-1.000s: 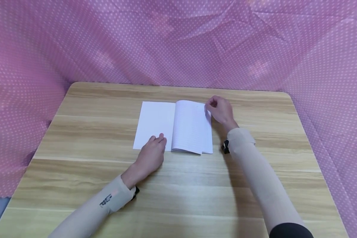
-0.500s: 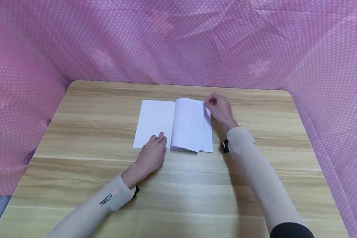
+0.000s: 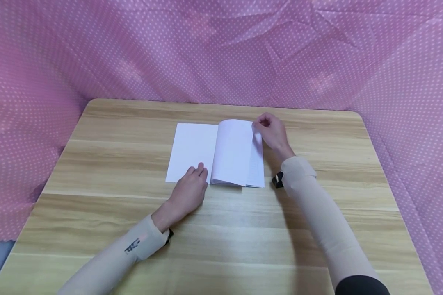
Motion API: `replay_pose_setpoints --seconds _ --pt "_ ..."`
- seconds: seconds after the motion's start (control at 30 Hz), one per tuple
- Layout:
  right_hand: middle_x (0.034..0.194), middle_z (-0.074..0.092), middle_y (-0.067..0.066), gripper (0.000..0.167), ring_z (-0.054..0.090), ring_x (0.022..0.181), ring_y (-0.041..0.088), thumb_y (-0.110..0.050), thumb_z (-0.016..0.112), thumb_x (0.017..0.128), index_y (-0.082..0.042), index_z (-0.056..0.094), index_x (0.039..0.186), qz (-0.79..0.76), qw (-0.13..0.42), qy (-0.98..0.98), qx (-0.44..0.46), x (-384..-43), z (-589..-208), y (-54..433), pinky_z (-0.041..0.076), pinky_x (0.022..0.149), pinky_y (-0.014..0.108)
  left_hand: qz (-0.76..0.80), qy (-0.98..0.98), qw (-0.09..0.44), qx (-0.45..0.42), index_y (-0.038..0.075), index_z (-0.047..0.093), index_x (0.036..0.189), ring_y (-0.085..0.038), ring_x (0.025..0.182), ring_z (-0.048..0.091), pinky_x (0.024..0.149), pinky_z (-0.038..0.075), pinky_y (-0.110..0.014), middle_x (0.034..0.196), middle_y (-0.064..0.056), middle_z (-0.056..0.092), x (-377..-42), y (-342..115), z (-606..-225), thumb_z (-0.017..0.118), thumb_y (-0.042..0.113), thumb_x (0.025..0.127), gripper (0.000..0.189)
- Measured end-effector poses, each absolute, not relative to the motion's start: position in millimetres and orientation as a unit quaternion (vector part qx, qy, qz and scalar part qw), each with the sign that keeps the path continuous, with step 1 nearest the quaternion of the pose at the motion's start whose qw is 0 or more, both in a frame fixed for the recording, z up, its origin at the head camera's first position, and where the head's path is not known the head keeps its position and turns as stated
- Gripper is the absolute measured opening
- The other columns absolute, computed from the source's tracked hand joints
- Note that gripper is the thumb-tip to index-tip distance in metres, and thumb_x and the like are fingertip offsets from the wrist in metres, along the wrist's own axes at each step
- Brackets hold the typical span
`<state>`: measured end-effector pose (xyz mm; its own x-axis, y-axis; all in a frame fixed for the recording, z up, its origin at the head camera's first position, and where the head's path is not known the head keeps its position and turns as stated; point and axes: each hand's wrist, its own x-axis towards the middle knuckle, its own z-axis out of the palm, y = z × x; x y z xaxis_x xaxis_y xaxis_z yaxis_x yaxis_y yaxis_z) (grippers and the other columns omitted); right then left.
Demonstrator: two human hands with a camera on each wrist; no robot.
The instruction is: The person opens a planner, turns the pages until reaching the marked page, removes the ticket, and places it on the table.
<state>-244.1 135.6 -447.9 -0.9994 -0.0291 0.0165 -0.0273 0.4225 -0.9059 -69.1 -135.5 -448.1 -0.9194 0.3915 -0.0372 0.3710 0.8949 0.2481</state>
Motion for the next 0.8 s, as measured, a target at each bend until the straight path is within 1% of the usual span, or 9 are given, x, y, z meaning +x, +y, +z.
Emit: replay_pose_setpoints --seconds 0.2,0.43,0.67,0.8 --pt "0.103 0.067 0.005 0.012 0.058 0.096 0.018 -0.015 0.072 0.101 -0.004 0.073 0.108 -0.567 -0.009 0.824 -0.021 -243.8 -449.4 131.6 0.049 0.084 0.028 0.109 0.973 0.044 0.201 -0.019 0.061 0.139 -0.042 0.122 0.062 0.106 0.054 -0.049 0.149 -0.035 0.058 -68.4 -134.8 -446.8 0.067 0.006 0.106 0.042" --pt "0.099 0.067 0.004 0.007 0.060 0.090 0.016 -0.011 0.073 0.101 -0.006 0.073 0.106 -0.603 -0.016 0.797 -0.022 -243.2 -451.8 128.4 0.050 0.076 0.024 0.105 0.973 0.055 0.200 -0.019 0.059 0.141 -0.044 0.127 0.061 0.110 0.051 -0.048 0.151 -0.036 0.056 -68.6 -135.7 -446.5 0.066 0.009 0.107 0.045" --pt "0.103 0.068 0.005 0.012 0.061 0.091 0.017 -0.012 0.071 0.104 -0.003 0.072 0.112 -0.616 -0.010 0.788 -0.004 -241.7 -446.5 122.9 0.051 0.076 0.024 0.104 0.973 0.061 0.197 -0.018 0.059 0.143 -0.043 0.130 0.060 0.112 0.050 -0.047 0.153 -0.034 0.055 -69.4 -136.1 -446.2 0.065 0.008 0.108 0.044" --pt "0.102 0.070 0.006 0.012 0.062 0.090 0.019 -0.010 0.071 0.104 -0.001 0.073 0.112 -0.628 -0.006 0.779 0.002 -241.5 -444.9 118.7 0.053 0.074 0.024 0.105 0.973 0.060 0.198 -0.018 0.060 0.142 -0.043 0.129 0.061 0.110 0.051 -0.047 0.152 -0.034 0.056 -69.2 -136.0 -445.5 0.066 0.008 0.108 0.044"
